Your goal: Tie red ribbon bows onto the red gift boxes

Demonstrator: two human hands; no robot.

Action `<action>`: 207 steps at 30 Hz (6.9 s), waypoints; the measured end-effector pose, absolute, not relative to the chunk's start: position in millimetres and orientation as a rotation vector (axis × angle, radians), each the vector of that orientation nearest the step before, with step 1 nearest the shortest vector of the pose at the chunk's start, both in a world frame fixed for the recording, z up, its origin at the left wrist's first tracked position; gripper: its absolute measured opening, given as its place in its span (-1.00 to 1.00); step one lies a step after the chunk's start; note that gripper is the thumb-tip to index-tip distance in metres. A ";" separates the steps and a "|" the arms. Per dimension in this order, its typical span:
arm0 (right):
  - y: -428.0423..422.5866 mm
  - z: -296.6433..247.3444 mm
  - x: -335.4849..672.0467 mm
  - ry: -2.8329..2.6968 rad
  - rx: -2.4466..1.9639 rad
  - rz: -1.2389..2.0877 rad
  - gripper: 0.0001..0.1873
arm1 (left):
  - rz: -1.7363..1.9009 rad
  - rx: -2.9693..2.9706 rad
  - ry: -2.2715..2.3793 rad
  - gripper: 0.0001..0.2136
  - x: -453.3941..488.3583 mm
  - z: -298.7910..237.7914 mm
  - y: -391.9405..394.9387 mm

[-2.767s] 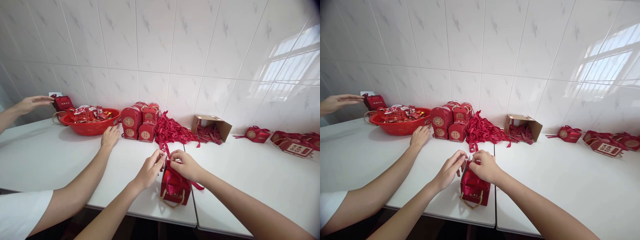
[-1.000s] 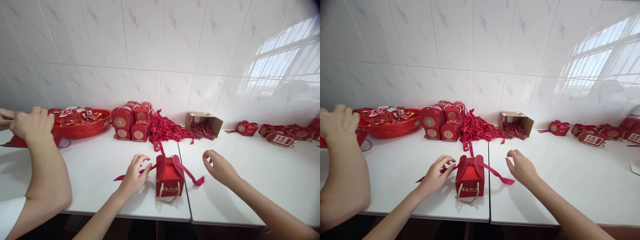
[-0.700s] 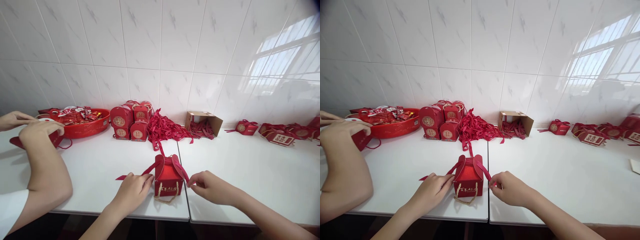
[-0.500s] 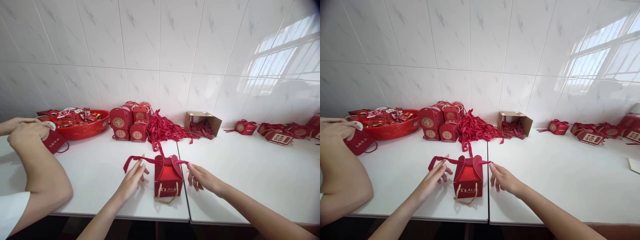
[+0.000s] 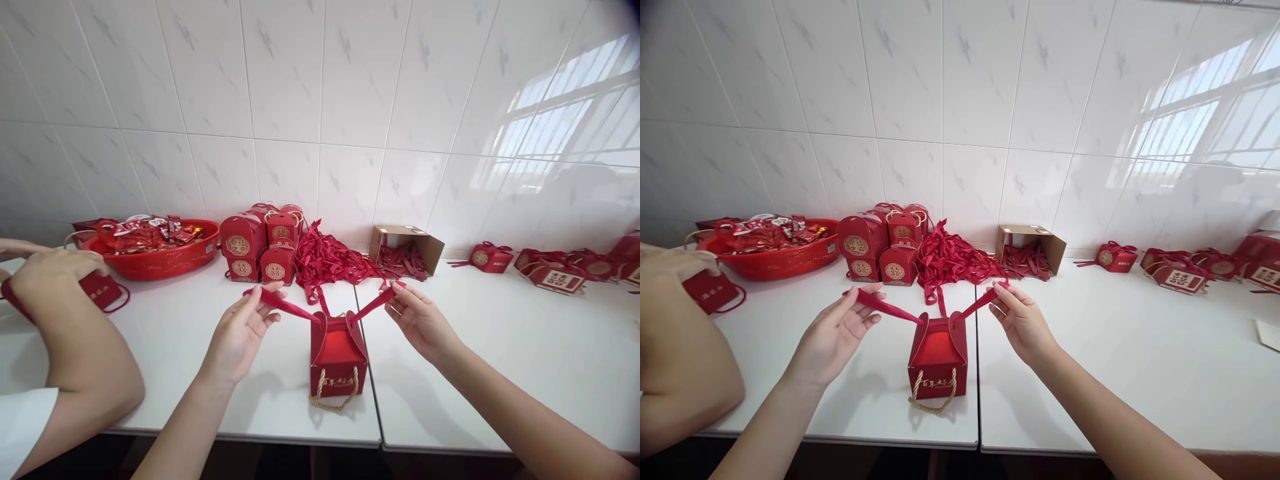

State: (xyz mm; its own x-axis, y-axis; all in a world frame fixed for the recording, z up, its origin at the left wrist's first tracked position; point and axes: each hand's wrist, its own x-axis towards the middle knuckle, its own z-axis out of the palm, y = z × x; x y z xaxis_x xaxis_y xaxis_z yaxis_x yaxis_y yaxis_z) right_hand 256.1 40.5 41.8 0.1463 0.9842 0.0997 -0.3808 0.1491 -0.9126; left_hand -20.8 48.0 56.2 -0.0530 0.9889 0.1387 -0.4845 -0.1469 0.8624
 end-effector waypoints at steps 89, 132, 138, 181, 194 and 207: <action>32.4 29.5 261.5 -2.102 -1.489 0.478 -0.46 | 0.979 2.020 1.249 -0.79 -17.5 20.8 53.9; 20.0 47.9 264.2 -2.174 -1.254 0.548 -0.64 | 0.141 1.790 1.050 -0.87 -21.5 42.9 93.1; 26.1 33.8 252.1 -1.979 -1.438 -0.275 -0.63 | 0.278 1.600 0.780 -0.80 -15.5 51.1 87.9; 30.8 53.6 257.4 -2.161 -1.467 0.656 -0.93 | 0.809 2.398 0.932 -0.92 8.5 47.5 62.0; 9.7 40.4 270.2 -2.154 -1.431 0.447 -0.90 | 0.739 2.791 1.124 -0.87 -4.1 32.6 48.8; 9.4 40.9 231.1 -2.553 -0.974 0.351 -0.21 | 1.049 2.043 0.843 -0.59 -26.8 -23.6 44.7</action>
State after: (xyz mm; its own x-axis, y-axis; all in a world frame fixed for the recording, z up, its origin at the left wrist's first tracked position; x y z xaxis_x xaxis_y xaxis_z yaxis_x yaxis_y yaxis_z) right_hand 231.1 9.4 40.9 -0.6851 0.6794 0.2629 0.5832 0.7278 -0.3609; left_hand -26.8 44.7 -23.6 0.4652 0.7833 0.4123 0.2340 -0.5580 0.7962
